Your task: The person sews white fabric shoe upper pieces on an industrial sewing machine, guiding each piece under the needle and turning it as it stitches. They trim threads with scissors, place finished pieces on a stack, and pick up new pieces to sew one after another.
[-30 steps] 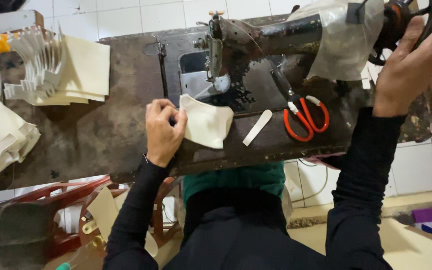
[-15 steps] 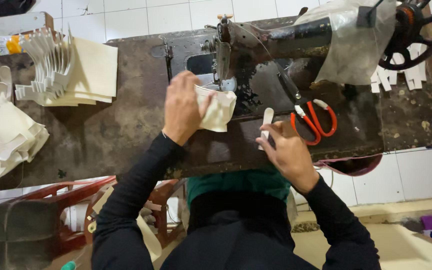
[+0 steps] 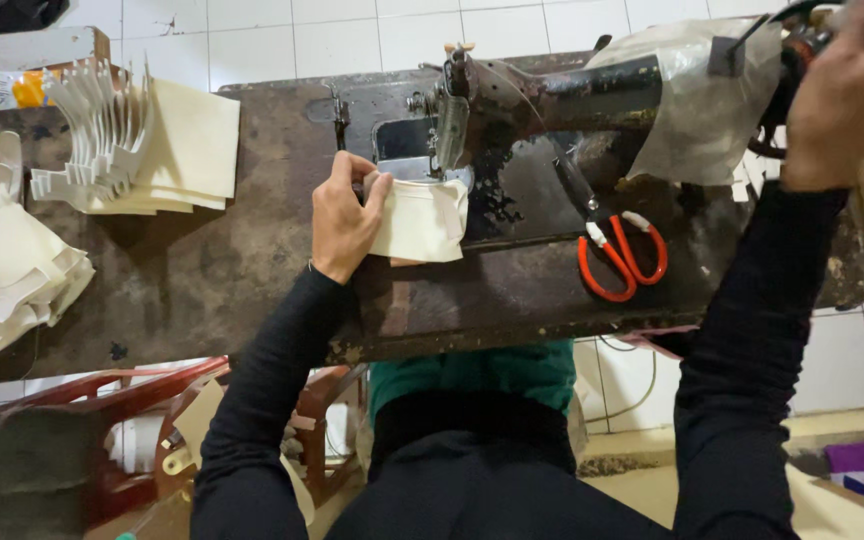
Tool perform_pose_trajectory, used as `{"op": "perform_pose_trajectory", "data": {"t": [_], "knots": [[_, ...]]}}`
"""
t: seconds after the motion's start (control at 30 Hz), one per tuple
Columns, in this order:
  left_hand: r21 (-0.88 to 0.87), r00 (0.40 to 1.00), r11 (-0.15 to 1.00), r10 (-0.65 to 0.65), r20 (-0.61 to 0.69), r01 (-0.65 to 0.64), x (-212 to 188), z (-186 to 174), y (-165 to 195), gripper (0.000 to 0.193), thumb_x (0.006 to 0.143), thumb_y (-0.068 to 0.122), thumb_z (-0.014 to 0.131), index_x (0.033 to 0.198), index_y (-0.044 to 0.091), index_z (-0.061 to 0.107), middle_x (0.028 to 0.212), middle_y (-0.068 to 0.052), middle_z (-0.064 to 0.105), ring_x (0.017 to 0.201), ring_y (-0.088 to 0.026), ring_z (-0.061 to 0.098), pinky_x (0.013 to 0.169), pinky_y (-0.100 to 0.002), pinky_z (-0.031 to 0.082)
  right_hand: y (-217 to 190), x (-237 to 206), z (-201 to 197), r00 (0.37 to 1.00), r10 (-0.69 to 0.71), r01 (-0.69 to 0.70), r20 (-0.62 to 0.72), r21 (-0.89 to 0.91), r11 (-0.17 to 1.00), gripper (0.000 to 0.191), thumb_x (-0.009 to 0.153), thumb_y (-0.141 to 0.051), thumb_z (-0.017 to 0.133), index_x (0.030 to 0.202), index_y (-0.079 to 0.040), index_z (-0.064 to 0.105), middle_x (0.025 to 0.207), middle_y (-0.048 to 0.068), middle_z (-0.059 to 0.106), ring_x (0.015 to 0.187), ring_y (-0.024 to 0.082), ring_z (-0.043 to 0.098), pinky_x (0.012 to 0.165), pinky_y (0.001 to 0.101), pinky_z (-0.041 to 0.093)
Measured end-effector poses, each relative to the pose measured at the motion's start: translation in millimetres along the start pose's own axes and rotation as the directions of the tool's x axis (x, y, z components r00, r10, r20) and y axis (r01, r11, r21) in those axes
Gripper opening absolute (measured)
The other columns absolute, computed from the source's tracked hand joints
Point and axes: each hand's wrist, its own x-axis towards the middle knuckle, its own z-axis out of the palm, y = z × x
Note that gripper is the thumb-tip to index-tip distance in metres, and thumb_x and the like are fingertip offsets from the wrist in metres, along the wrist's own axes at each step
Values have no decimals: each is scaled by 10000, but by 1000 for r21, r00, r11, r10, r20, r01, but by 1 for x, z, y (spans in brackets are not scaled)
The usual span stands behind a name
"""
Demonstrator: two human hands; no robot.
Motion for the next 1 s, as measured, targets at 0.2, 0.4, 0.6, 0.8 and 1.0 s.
{"op": "perform_pose_trajectory", "data": {"t": [0.2, 0.4, 0.6, 0.8, 1.0], "knots": [[99, 1000, 995, -7, -21, 9, 1, -8, -14, 217, 978, 142, 724, 1028, -5, 573, 875, -201, 697, 800, -361, 706, 718, -438, 551, 27, 22, 15, 837, 417, -313, 355, -315, 896, 292, 1154, -357, 571, 1073, -94, 667, 877, 90, 692, 726, 270, 687, 589, 405, 535], [146, 1000, 989, -17, -3, 17, -1, -4, -20, 236, 991, 171, 729, 1065, 7, 575, 929, -202, 672, 877, -386, 664, 771, -466, 525, 4, -5, -1, 999, -35, 35, 8, -131, 991, 199, 1187, -135, 499, 1162, 2, 641, 1047, 79, 728, 882, 227, 763, 756, 341, 614], [419, 898, 800, 425, 109, -430, -7, 11, 2, 357, 925, 188, 766, 1189, 6, 608, 1195, -159, 618, 1160, -320, 590, 1007, -443, 465, -125, -27, -39, 967, 222, -156, -127, 396, 905, 78, 1165, -42, 663, 1122, 6, 620, 994, 134, 621, 794, 252, 627, 699, 395, 538], [234, 836, 823, 428, 344, -518, -15, 23, 20, 333, 911, 239, 778, 1152, 42, 659, 1182, -125, 614, 1137, -321, 592, 946, -434, 471, -228, -59, 1, 699, 0, -664, 715, 649, 372, 142, 978, 56, 659, 1118, 74, 643, 984, 109, 736, 911, 182, 758, 804, 306, 644], [238, 842, 817, 459, 282, -525, -22, 21, 23, 230, 927, 216, 756, 1079, 66, 669, 1201, -111, 618, 1165, -306, 600, 982, -415, 492, -223, -66, 69, 388, 7, -895, 921, 375, 243, 190, 956, -93, 694, 1054, 70, 696, 910, 92, 756, 798, 138, 764, 717, 259, 636]]}}
